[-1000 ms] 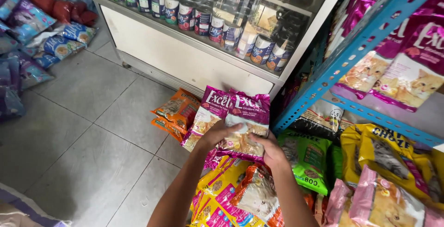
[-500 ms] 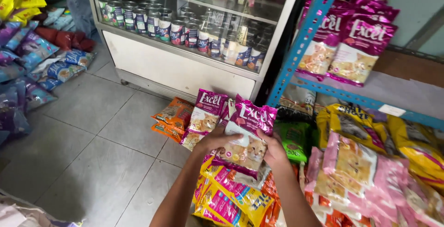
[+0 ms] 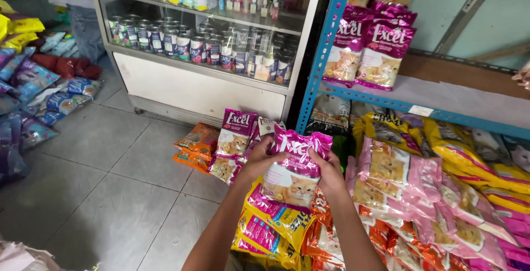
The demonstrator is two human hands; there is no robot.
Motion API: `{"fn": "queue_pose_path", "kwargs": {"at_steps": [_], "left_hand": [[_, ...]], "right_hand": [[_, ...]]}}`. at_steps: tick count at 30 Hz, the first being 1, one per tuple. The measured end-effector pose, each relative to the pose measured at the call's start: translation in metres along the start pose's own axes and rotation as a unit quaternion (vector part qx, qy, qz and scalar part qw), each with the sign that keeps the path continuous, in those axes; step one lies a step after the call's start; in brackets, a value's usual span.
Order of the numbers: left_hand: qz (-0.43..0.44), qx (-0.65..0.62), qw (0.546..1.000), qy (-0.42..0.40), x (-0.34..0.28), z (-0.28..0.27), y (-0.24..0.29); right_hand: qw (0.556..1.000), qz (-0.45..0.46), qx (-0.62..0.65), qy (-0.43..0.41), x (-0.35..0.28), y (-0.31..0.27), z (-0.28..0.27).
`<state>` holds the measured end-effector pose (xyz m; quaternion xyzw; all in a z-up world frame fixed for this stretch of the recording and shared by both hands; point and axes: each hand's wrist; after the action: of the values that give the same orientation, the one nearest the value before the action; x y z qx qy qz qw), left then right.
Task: A person is seen organizing cat food bags by picking them up from a pile on the floor and neatly placing them onto a metal shelf in a pet store.
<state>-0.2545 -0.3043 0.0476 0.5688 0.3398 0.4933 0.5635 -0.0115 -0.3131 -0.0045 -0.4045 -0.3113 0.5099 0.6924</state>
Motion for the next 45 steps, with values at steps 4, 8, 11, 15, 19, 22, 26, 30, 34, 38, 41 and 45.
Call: {"fn": "queue_pose_path", "kwargs": {"at_steps": [4,8,11,15,19,22,26,30,34,38,41,45], "left_hand": [[-0.093,0.039,0.994,-0.029,-0.009,0.039,0.025],[0.039,-0.082,0.994,0.061,-0.032,0.072,0.05],[0.019,-0.085,0.993,0.075,-0.028,0.072,0.035],[0.022,-0.051,0.998,0.043,-0.012,0.066,-0.016],[-0.085,0.065,0.994,0.004,-0.027,0.081,0.052],[0.044,0.081,0.995,0.04,0.007,0.083,-0.003],[0.049,0.056,0.993,0.095,0.024,0.08,-0.021],[0.095,0.058,0.994,0.018,0.027,0.074,-0.017],[0.075,0.11,0.989,-0.061,0.027,0.073,0.019],[0.114,0.177,0.976,-0.057,0.041,0.073,0.001],[0.075,0.158,0.984,-0.029,0.039,0.072,0.003],[-0.056,0.11,0.988,0.093,0.043,0.044,-0.008]], "right_hand": [[0.999,0.006,0.024,0.024,-0.044,-0.041,0.021],[0.997,0.002,0.03,0.072,-0.069,-0.062,0.033],[0.996,-0.016,-0.001,0.091,-0.081,-0.079,0.045],[0.988,-0.081,-0.048,0.124,-0.074,-0.083,0.041],[0.982,-0.085,-0.008,0.17,-0.051,-0.066,-0.001],[0.978,-0.07,0.013,0.195,-0.047,-0.06,-0.015],[0.977,-0.086,0.032,0.192,-0.041,-0.058,-0.017],[0.977,-0.105,-0.022,0.183,-0.066,-0.071,-0.007],[0.974,-0.127,-0.067,0.176,-0.068,-0.067,-0.003],[0.977,-0.13,-0.055,0.162,-0.067,-0.067,-0.003],[0.98,-0.119,-0.033,0.157,-0.062,-0.061,-0.015],[0.98,-0.116,-0.029,0.159,-0.055,-0.053,-0.033]]}}
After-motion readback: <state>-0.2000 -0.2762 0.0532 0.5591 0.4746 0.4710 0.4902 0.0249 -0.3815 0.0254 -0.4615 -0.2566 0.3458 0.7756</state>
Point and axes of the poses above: each hand's wrist, its own x-axis towards the middle knuckle, its own z-axis out of the palm, y = z × x, and after that the axes turned 4 degrees about x, right-handed
